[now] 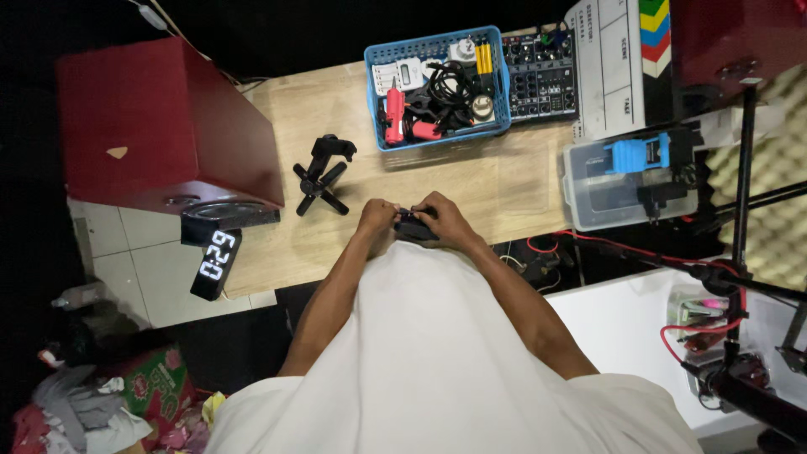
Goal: The person picks up a small blue component, places it into a clear plastic container, and then removes a small black electronic device and its cable to connect a plug into the device by hand.
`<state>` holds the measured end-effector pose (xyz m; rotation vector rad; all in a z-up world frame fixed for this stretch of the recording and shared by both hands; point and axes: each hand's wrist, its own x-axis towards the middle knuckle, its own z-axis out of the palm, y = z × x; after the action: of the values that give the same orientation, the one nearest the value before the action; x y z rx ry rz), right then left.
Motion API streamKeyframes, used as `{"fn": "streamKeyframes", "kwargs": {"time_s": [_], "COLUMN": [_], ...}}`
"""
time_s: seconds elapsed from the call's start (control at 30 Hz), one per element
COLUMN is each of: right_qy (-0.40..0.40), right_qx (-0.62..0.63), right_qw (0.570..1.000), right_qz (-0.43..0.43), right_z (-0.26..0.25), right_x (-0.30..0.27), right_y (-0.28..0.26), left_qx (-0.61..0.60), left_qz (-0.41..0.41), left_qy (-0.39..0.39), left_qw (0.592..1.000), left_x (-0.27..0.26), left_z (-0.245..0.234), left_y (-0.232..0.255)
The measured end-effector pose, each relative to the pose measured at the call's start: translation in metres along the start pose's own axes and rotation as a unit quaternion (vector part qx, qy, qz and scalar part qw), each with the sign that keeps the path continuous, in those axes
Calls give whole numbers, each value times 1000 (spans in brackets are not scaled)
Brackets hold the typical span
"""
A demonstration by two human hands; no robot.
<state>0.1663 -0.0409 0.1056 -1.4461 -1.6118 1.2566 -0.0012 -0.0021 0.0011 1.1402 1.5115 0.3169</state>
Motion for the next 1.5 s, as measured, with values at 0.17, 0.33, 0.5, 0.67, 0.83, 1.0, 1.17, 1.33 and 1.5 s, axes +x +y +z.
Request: {"fn": "streamKeyframes", "kwargs": {"time_s": [0.17, 0.33, 0.5, 0.67, 0.83, 1.0, 1.17, 1.33, 1.5], "right_qy": [-10, -51, -114, -117, -87, -75, -40, 4, 54], "right_qx": [-28, -109, -212, -269, -275, -230, -196, -163, -30], "right_qw": [1000, 993, 961, 947, 951, 969, 977, 984, 998], "right_qz": [0, -1, -135, -131, -109, -58, -79, -75, -3], "right_z": [-3, -9, -21, -6, 5, 12, 16, 20, 27], "right_x": [0, -6, -12, -15, -15, -20, -18, -18, -22], "right_y": [-7, -26, -42, -34, -12, -7, 9, 28, 25], "left_qx": [-29, 12, 84, 86, 86, 32, 42, 31, 40], "left_qz": [12, 19, 156, 146, 137, 157, 123, 155, 146], "left_qy": [39, 71, 65, 35, 23, -7, -17, -60, -72], "left_qw": [999, 997, 982, 985, 986, 987, 991, 986, 986], "left_x": [-13, -36, -48, -60, -64, -59, -69, -87, -98], "left_z": [0, -6, -4, -4, -3, 1, -1, -15, -29], "left_y": [9, 30, 25, 26, 22, 8, 12, 14, 18]}}
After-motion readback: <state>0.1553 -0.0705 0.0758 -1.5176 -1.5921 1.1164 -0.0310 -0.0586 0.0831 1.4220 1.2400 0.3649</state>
